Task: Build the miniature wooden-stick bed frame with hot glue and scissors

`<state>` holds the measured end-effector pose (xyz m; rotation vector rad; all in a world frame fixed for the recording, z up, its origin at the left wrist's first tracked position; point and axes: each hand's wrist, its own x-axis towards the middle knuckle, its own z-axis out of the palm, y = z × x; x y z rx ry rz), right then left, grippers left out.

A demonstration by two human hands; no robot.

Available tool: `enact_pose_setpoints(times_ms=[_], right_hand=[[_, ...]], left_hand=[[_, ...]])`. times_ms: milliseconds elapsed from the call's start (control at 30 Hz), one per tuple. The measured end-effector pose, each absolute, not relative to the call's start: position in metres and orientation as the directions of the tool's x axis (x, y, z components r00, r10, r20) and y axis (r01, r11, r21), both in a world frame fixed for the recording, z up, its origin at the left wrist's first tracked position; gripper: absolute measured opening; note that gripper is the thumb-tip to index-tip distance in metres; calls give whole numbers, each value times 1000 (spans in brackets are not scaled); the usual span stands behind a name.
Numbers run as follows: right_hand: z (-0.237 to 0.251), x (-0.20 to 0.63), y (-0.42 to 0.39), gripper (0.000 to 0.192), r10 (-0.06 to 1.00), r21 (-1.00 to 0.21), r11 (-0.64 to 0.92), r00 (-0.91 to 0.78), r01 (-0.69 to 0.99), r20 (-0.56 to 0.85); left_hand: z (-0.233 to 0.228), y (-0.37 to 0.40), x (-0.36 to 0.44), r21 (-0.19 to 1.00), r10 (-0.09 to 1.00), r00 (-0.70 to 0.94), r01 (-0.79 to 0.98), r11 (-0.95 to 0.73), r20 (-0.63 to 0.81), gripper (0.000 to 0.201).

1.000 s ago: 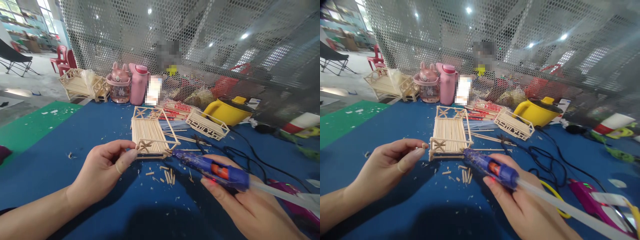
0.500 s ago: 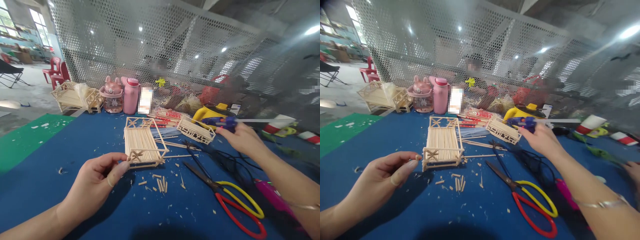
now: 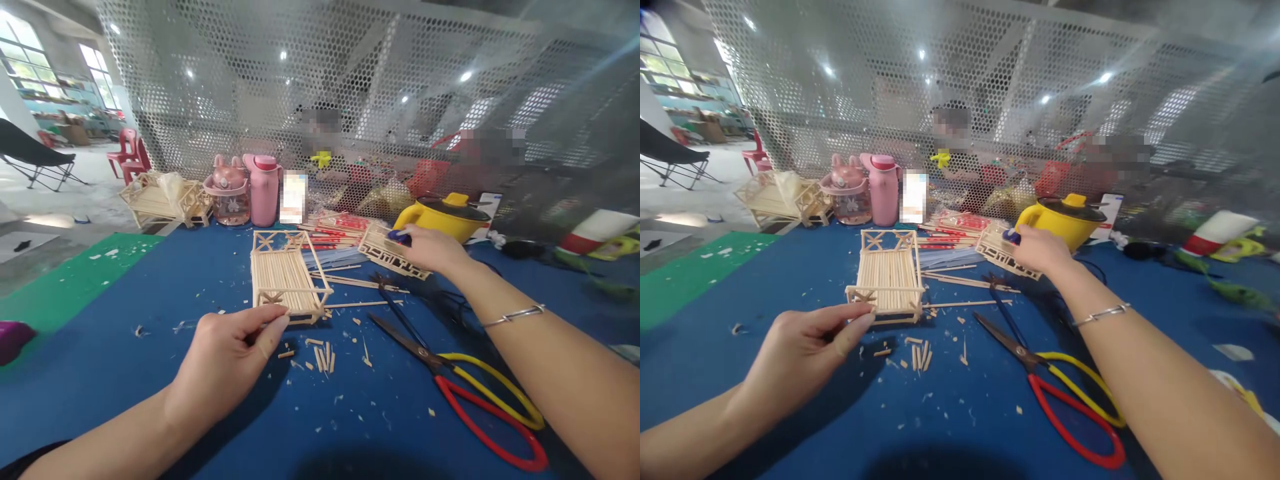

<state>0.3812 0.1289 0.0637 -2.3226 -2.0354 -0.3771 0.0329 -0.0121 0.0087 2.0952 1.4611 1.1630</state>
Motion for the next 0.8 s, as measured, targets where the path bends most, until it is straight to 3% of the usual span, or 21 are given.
enact_pose_setpoints(times_ms=[100, 167, 300, 367, 433, 533, 800], right_hand=[[68, 366, 105, 55, 925, 166, -195, 125, 967, 359], [69, 348, 86, 57, 868, 133, -122, 40, 984, 496], [64, 300, 50, 35, 699, -37, 280, -178, 959, 692], [61, 278, 34, 23, 596, -63, 465, -260, 883, 759], [60, 261, 20, 20, 531, -15, 621, -406, 783, 744], [61, 249, 7, 19, 517, 13, 761, -618, 649, 592], [61, 243, 13, 17, 480, 77, 794, -701, 602, 527]], left_hand=[[12, -14, 47, 658, 892, 188, 616, -433, 411, 24], [12, -14, 54, 653, 896, 197, 624, -428, 399, 25], [12, -12, 62, 696, 927, 80, 637, -331, 367, 27], [13, -12, 65, 717, 937, 25, 637, -284, 349, 29], [13, -13, 67, 708, 934, 30, 644, -290, 355, 29], [13, -15, 70, 664, 910, 90, 655, -360, 405, 27], [12, -12, 66, 650, 876, 172, 610, -453, 450, 26]])
